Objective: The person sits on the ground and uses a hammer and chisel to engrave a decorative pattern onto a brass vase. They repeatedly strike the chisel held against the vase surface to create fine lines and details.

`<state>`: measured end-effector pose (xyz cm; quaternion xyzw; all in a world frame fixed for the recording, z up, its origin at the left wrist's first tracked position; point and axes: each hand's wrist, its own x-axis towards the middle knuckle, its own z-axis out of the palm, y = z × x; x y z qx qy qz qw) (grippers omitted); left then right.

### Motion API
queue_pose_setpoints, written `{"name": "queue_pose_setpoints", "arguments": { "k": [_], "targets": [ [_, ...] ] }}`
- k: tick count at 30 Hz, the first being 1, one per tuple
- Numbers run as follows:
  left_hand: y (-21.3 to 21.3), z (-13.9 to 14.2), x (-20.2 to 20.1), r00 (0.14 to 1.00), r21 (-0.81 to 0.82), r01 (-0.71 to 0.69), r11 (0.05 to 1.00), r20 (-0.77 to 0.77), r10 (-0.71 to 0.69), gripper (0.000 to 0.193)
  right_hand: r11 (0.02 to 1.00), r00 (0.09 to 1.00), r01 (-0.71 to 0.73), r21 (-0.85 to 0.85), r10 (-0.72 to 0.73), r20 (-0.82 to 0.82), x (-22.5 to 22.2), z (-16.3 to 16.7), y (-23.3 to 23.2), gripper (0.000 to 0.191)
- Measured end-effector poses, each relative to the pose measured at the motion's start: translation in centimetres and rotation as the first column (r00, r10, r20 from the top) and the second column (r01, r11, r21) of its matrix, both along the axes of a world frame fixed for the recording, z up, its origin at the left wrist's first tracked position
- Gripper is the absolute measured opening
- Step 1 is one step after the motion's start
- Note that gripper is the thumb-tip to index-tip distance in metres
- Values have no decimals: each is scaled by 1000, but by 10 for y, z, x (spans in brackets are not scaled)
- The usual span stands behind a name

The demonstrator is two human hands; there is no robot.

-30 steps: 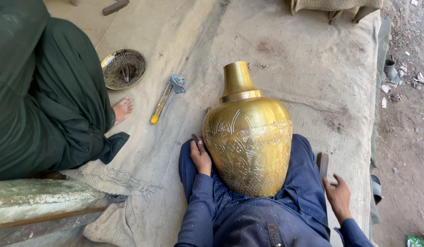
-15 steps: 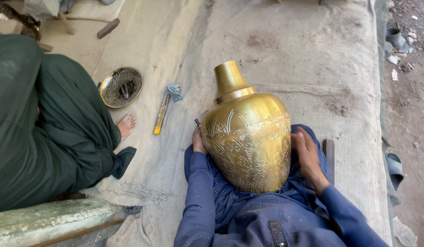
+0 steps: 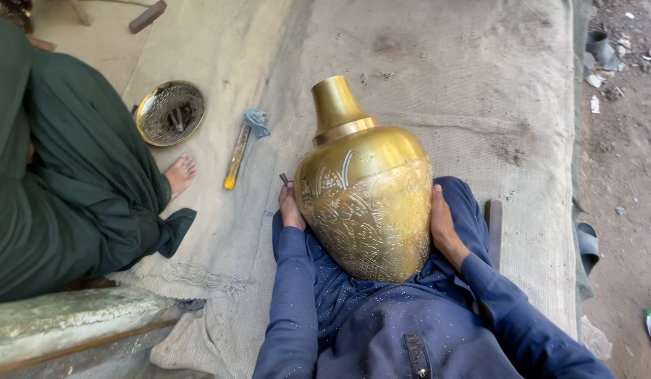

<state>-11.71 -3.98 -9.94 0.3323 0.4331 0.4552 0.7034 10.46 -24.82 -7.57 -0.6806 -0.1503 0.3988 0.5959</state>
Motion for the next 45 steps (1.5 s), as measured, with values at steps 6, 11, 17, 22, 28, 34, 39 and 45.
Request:
{"name": "queue_pose_setpoints", "arguments": {
  "k": [6, 11, 17, 22, 28, 34, 39, 45],
  "targets": [
    [-32, -1, -14, 856, 402, -43, 915, -458, 242, 26, 980, 995, 95, 173, -100, 21, 10, 8, -46, 44],
    [-83, -6, -40, 420, 493, 67, 868, -803, 423, 23, 967, 936, 232, 101, -250, 246, 40, -4, -99, 40],
    [-113, -6, -67, 498, 581, 198, 789, -753, 430, 20, 724, 776, 220, -654, 276, 567, 36, -27, -154, 81],
    [-115, 20, -48, 749, 521, -11, 854, -561, 352, 23, 723, 660, 179, -667, 414, 627, 21, -26, -153, 49],
    [-95, 52, 2, 986, 314, -144, 938, -39, 165, 32, 749, 846, 199, -632, 194, 496, 33, -20, -138, 52],
    [-90, 64, 48, 989, 260, -124, 958, 111, 98, 38, 899, 901, 286, -331, -134, 413, 48, -14, -135, 54],
    [-94, 64, 67, 989, 394, -145, 908, 49, 137, 30, 942, 848, 126, -310, 60, 526, 65, 24, -112, 65],
    [-100, 64, 76, 982, 462, -176, 869, 19, 189, 27, 894, 386, -139, -425, 444, 808, 71, 93, -68, 73]
  ]
}}
